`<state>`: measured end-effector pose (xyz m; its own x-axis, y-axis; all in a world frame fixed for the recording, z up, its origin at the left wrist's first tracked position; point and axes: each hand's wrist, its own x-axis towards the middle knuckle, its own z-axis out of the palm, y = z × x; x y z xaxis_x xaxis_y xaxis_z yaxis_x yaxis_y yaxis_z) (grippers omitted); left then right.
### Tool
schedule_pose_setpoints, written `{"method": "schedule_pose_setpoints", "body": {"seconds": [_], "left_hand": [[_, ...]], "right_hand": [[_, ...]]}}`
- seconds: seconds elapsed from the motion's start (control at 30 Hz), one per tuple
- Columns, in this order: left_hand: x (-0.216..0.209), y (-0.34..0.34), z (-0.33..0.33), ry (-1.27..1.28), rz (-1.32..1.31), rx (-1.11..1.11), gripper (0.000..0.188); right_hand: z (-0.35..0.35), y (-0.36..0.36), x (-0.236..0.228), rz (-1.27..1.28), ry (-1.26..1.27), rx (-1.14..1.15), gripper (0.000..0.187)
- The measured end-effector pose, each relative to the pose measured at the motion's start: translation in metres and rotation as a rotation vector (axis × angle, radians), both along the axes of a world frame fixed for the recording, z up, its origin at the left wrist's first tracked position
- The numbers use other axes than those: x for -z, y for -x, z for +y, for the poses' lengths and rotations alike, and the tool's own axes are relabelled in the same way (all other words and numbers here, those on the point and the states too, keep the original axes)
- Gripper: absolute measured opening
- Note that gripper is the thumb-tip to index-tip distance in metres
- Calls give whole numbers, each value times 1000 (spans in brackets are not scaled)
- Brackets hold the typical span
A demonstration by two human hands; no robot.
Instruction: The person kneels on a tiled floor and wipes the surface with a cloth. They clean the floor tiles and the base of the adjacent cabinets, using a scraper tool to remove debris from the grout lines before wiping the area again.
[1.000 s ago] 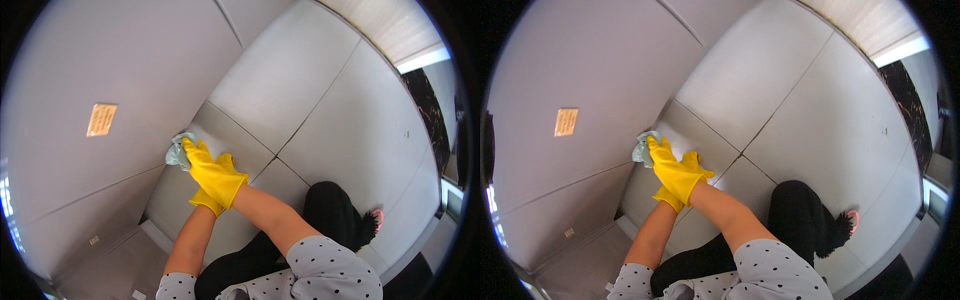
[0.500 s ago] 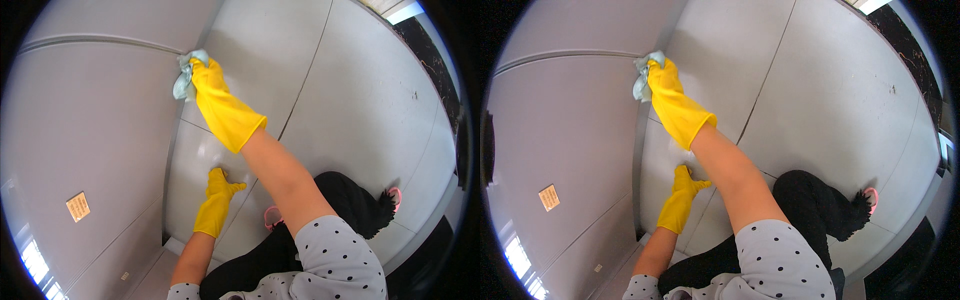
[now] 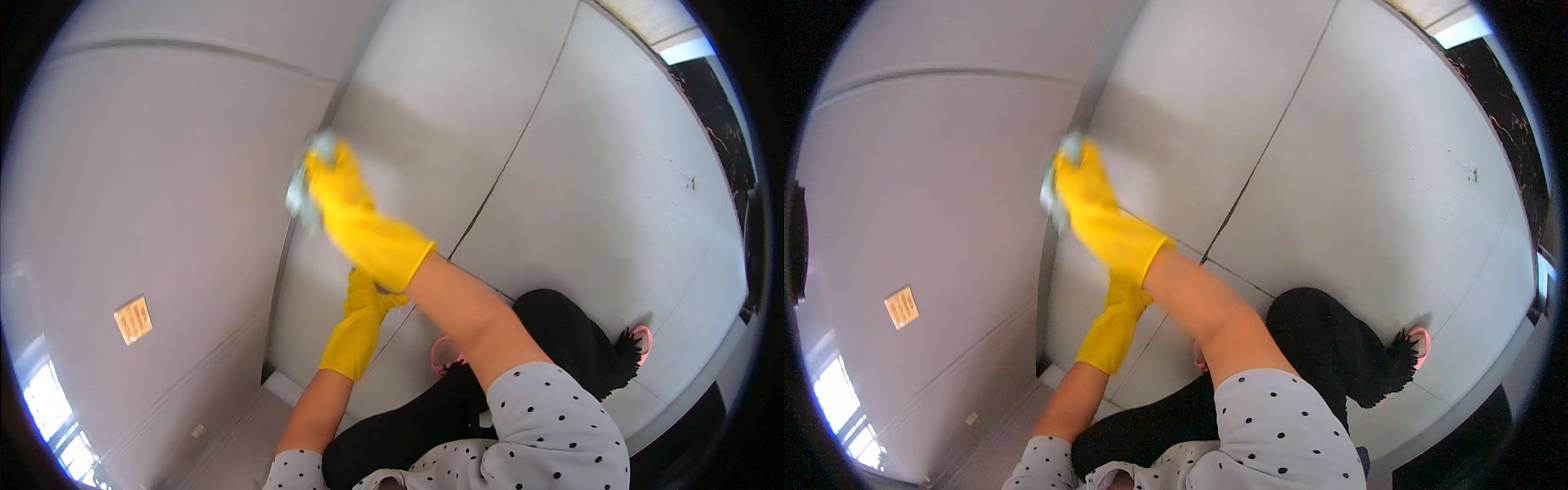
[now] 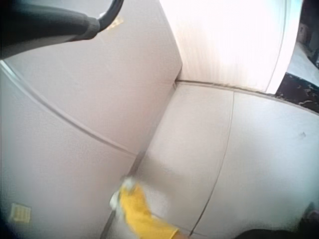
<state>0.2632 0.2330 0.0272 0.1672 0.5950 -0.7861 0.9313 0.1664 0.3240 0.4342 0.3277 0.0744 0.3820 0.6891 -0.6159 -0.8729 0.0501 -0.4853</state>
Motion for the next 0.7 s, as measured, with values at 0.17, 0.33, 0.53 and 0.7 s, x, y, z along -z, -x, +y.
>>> {"method": "schedule_pose_setpoints", "body": {"seconds": [0.17,0.33,0.53,0.7], "left_hand": [[-9,0,-1,-40,21,37,81],[-7,-1,-5,-66,106,177,82],[-7,-5,-4,-104,118,213,84],[-7,-1,-5,-120,143,252,86]], "right_hand": [[12,10,-17,-54,-85,139,14],[2,158,29,-106,136,-206,15],[-34,194,4,92,-30,-439,17],[-27,131,5,10,18,-317,19]]}}
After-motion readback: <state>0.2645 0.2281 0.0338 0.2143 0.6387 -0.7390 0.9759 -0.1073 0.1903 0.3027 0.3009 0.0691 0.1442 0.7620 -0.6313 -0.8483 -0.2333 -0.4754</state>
